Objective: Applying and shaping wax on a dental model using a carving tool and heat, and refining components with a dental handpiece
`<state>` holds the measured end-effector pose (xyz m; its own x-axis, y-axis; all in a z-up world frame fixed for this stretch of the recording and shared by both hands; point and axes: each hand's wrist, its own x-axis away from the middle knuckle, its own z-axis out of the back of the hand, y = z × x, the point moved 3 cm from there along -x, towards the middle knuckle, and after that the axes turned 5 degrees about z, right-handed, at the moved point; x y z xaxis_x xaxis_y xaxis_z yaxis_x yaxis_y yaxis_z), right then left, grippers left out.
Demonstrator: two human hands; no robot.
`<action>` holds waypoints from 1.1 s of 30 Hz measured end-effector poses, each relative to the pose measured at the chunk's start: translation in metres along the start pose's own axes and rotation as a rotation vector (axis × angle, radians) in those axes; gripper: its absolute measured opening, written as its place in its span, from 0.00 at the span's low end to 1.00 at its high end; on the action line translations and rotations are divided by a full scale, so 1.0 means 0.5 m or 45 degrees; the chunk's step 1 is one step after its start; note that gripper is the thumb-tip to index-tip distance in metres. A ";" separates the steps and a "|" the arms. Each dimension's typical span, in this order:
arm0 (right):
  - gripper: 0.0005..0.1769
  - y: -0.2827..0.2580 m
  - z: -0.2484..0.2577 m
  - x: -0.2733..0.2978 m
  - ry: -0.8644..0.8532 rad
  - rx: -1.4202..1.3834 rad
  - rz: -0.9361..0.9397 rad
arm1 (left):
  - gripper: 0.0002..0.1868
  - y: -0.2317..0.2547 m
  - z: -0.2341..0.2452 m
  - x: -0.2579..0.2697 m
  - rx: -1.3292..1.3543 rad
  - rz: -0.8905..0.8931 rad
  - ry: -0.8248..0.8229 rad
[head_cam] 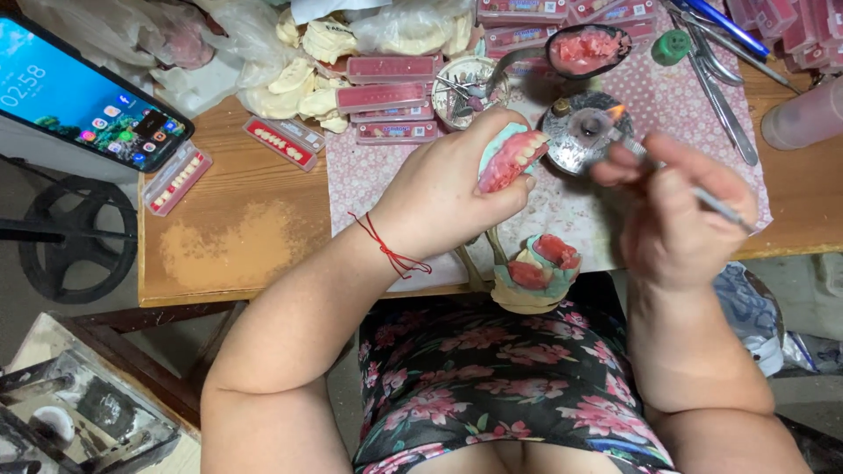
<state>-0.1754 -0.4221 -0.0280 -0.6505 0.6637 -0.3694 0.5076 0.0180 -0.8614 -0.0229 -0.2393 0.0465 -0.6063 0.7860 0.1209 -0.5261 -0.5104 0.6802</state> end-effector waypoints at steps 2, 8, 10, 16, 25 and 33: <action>0.12 -0.021 -0.037 0.015 -0.217 -0.073 0.148 | 0.25 0.000 -0.001 0.000 0.007 -0.020 0.015; 0.14 -0.042 -0.123 0.022 -0.321 -0.142 0.051 | 0.24 0.004 0.010 0.003 0.070 -0.030 0.036; 0.13 -0.042 -0.129 0.021 -0.353 -0.088 0.075 | 0.24 0.003 0.009 0.002 0.062 -0.031 0.009; 0.13 -0.043 -0.135 0.025 -0.319 0.021 0.112 | 0.22 0.002 0.013 0.004 0.072 0.005 -0.007; 0.14 -0.061 -0.133 0.030 -0.358 0.235 0.113 | 0.23 -0.008 0.009 0.002 0.076 -0.043 0.007; 0.12 -0.060 -0.103 0.017 -0.491 0.340 0.162 | 0.29 -0.018 0.004 -0.004 0.086 -0.043 0.002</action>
<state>-0.1669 -0.3786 0.0126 -0.7803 0.3213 -0.5366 0.4670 -0.2715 -0.8416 -0.0160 -0.2355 0.0416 -0.5896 0.8019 0.0960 -0.5051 -0.4589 0.7310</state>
